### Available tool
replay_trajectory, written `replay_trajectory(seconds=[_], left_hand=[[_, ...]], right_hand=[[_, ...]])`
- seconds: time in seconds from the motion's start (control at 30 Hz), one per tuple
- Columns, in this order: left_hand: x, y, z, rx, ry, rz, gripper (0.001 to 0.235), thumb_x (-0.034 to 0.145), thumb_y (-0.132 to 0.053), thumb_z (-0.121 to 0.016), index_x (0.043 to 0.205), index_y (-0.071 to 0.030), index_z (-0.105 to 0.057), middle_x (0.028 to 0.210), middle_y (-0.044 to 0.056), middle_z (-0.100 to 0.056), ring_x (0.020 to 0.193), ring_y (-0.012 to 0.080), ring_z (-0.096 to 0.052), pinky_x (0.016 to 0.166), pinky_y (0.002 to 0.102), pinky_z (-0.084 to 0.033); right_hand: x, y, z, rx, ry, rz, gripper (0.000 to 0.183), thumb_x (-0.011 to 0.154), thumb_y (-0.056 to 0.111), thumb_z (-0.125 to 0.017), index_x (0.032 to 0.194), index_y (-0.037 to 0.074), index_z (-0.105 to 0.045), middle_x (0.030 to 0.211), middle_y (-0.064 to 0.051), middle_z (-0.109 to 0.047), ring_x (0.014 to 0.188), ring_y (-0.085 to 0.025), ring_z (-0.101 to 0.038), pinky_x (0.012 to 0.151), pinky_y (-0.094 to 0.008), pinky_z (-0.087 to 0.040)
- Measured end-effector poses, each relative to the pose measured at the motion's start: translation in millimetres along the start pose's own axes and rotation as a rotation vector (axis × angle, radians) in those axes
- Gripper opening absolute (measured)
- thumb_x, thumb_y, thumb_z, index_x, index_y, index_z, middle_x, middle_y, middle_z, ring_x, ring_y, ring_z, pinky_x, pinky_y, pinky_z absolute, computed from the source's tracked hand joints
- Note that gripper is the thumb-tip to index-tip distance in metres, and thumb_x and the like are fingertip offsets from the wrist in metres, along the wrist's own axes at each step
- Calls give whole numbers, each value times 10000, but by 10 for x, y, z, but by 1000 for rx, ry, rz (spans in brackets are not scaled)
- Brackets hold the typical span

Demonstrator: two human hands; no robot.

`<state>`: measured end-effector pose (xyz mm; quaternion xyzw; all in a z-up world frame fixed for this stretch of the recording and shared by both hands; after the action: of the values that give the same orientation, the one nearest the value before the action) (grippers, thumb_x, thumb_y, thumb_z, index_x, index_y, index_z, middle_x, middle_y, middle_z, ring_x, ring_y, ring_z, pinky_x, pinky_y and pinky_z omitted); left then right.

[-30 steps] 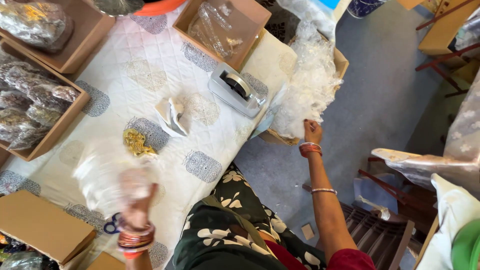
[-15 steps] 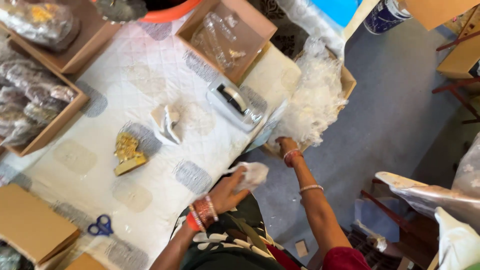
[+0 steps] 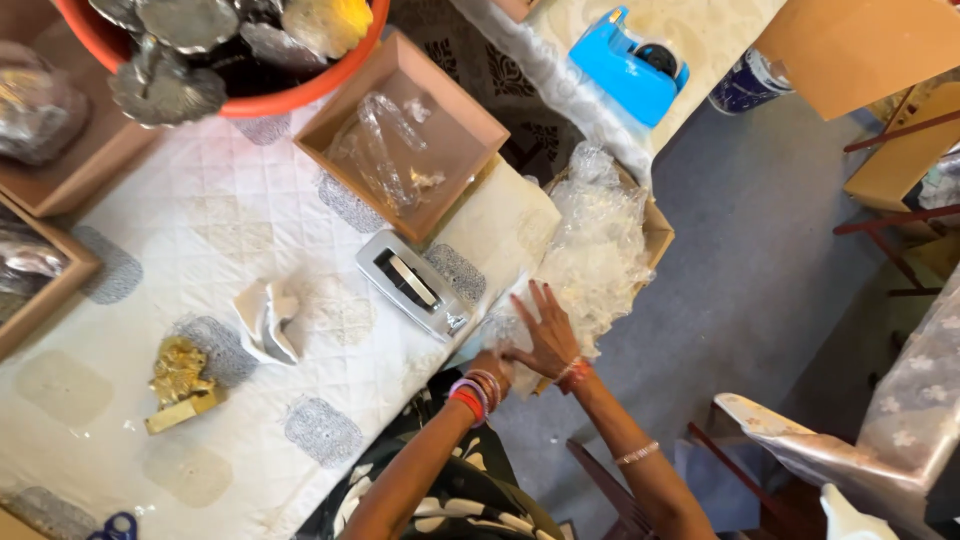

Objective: The person wraps decorative metallic ornaments in bubble wrap, securing the material with tape and placing the finished items into a cardboard box.

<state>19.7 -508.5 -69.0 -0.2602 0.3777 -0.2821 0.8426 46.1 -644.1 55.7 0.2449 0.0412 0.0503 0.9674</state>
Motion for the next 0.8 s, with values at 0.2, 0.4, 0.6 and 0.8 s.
replay_trajectory(seconds=[0.2,0.4,0.6,0.8], left_hand=[[-363,379,135,261,39,-47,571,770,-125,-760,1258,70,-537,1437,257,-461,1313,396,-476,1042,452,-447],[-162,267,122,39,-12,-130,447,792,52,-653,1224,-37,-580,1264,174,-590,1180,372,-600,999,447,-513],[444,502,-982,-279,-102,170,284,888,-10,-591,1170,-40,-577,1213,250,-625,1149,444,-609,977,503,-504],[887,939,-1642,-826,-210,413,651,910,-36,-572,1514,-126,-347,1222,236,-680,1105,396,-676,918,452,-562]], right_hand=[[-55,-259,-72,-57,337,-271,1013,754,413,-850,1578,266,-279,1613,-192,-180,1438,-415,-189,1125,-545,-267],[-601,-1433,-625,498,-13,-402,637,870,278,-729,1415,149,-426,1405,-174,-389,1258,-343,-383,1034,-467,-399],[-544,-2060,-776,1024,-396,-552,288,984,138,-613,1252,39,-578,1198,-147,-598,1078,-263,-576,943,-384,-529],[-805,-2958,-811,849,-483,-522,224,1009,108,-590,1195,-6,-640,1119,-144,-723,986,-215,-702,845,-335,-607]])
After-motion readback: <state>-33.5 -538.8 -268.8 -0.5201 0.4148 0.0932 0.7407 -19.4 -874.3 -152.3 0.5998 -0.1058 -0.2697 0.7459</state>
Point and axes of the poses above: each hand's wrist, its own x-axis towards the middle knuckle, its own z-axis out of the back of the hand, y = z × x, the point moved 1 cm from there along x, towards the middle knuckle
